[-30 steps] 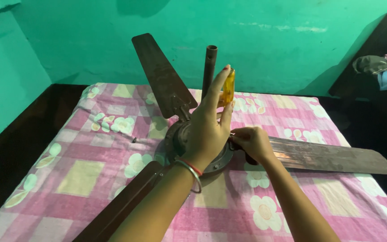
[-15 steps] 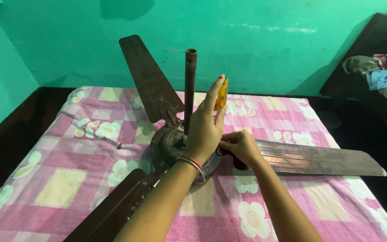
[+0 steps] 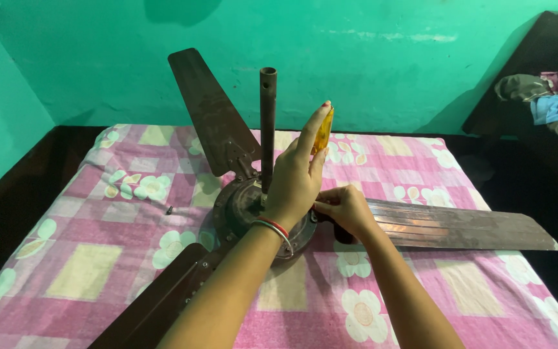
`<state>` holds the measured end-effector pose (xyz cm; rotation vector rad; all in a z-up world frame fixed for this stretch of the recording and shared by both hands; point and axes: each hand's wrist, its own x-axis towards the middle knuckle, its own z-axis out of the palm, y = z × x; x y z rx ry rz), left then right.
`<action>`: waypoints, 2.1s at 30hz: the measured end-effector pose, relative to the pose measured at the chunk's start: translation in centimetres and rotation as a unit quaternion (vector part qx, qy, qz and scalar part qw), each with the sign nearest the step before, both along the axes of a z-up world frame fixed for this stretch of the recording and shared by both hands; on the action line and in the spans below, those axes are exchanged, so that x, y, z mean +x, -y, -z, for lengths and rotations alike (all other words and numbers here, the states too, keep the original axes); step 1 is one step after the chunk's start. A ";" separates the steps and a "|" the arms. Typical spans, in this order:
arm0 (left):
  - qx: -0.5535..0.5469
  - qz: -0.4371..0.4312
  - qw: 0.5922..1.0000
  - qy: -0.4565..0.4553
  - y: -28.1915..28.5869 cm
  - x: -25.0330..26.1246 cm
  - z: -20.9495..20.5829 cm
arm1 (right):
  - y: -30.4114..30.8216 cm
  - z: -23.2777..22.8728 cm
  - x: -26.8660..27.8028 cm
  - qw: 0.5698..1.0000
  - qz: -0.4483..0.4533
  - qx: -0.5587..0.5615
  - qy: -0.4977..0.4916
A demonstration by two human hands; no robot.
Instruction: The person attaches three fan blades to a ceiling fan motor housing using a screwdriver. They position each blade, insert screws, and tighten them sequentially. The person rotates the fan to access each blade and completes the assembly.
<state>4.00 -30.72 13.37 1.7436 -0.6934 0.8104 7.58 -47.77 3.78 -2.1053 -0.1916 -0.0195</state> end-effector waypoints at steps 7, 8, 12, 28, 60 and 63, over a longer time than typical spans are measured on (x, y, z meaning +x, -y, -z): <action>0.004 0.024 0.999 0.023 -0.1 -0.4 0.2 | 0.1 -0.3 -0.2 1.000 0.003 -0.003 -0.010; 0.003 0.024 0.999 0.029 -0.1 -0.4 0.2 | 0.0 -0.4 -0.2 1.000 0.004 -0.004 -0.012; 0.003 0.023 0.999 0.034 -0.3 -0.6 0.2 | 0.0 -0.5 -0.1 1.000 0.008 -0.014 -0.008; -0.003 0.020 0.999 0.050 -0.5 -0.5 0.4 | 0.0 -0.3 0.0 1.000 -0.003 0.013 -0.020; 0.014 -0.096 0.995 0.033 3.9 2.3 -3.5 | 0.1 -0.1 -0.2 0.999 0.019 -0.037 0.020; 0.050 -0.176 0.983 0.025 4.1 2.0 -3.5 | 0.1 0.1 0.1 0.996 0.025 -0.075 0.043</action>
